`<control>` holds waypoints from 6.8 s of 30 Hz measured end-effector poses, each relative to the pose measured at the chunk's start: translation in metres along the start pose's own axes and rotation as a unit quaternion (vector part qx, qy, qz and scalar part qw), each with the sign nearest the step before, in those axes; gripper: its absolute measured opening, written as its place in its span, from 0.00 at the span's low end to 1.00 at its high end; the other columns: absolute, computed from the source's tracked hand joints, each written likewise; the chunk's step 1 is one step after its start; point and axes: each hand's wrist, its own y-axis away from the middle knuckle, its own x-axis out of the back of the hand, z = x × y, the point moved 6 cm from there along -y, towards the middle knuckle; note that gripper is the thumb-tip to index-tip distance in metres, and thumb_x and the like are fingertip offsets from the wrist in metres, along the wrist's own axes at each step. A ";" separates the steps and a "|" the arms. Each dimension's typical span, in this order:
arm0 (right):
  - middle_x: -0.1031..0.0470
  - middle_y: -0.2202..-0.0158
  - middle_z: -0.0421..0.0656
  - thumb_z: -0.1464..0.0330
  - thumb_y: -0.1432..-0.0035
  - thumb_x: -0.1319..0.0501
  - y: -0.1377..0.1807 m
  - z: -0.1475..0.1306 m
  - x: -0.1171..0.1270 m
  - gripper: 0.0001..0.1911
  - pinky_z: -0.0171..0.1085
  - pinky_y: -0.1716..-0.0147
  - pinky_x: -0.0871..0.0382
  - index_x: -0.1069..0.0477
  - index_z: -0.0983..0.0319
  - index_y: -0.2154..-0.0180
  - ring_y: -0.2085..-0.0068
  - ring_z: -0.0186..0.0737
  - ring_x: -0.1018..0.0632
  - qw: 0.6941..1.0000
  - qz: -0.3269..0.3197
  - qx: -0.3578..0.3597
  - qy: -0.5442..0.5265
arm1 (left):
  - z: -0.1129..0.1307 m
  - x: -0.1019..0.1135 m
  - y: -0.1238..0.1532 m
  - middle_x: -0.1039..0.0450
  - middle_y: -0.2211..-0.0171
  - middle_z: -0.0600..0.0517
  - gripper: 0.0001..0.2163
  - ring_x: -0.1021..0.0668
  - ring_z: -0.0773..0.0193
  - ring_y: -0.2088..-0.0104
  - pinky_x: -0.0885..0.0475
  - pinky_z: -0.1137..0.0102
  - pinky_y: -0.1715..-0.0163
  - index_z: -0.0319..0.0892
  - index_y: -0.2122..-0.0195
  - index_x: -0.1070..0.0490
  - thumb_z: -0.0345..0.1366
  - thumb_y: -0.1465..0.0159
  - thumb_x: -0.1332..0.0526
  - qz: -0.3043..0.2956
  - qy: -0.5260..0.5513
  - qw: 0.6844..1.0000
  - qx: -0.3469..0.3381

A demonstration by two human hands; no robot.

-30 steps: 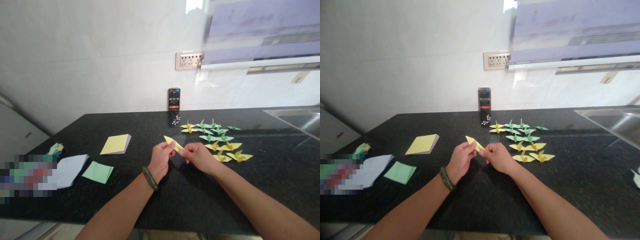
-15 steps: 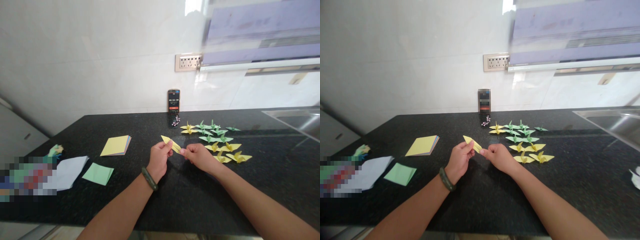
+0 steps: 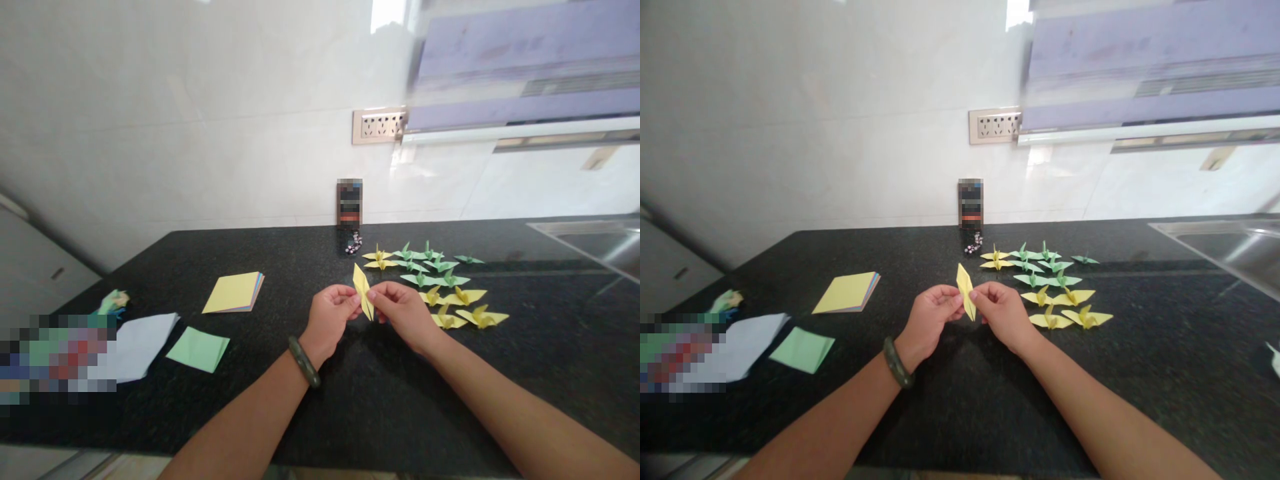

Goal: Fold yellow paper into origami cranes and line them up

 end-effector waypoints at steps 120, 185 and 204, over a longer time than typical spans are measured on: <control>0.30 0.76 0.41 0.71 0.49 0.45 0.013 -0.030 -0.007 0.05 0.32 0.73 0.38 0.31 0.63 0.73 0.74 0.35 0.29 0.907 0.042 0.218 0.358 | 0.029 -0.011 0.018 0.27 0.75 0.51 0.07 0.27 0.66 0.73 0.34 0.73 0.71 0.39 0.74 0.27 0.28 0.45 0.44 0.001 -0.477 0.830 -0.290; 0.35 0.81 0.36 0.61 0.52 0.39 -0.001 -0.006 -0.002 0.11 0.31 0.81 0.40 0.33 0.64 0.74 0.81 0.28 0.35 0.998 -0.037 0.027 -0.030 | 0.003 -0.001 0.003 0.30 0.81 0.53 0.08 0.29 0.73 0.80 0.35 0.76 0.77 0.35 0.75 0.29 0.37 0.50 0.37 0.002 -0.025 0.999 -0.030; 0.32 0.78 0.41 0.65 0.47 0.43 0.017 -0.033 0.001 0.09 0.32 0.79 0.41 0.33 0.61 0.76 0.77 0.32 0.33 0.958 0.041 0.218 0.181 | 0.017 -0.005 0.008 0.33 0.83 0.54 0.11 0.33 0.71 0.80 0.37 0.74 0.77 0.36 0.83 0.30 0.39 0.53 0.34 -0.035 -0.069 0.992 -0.102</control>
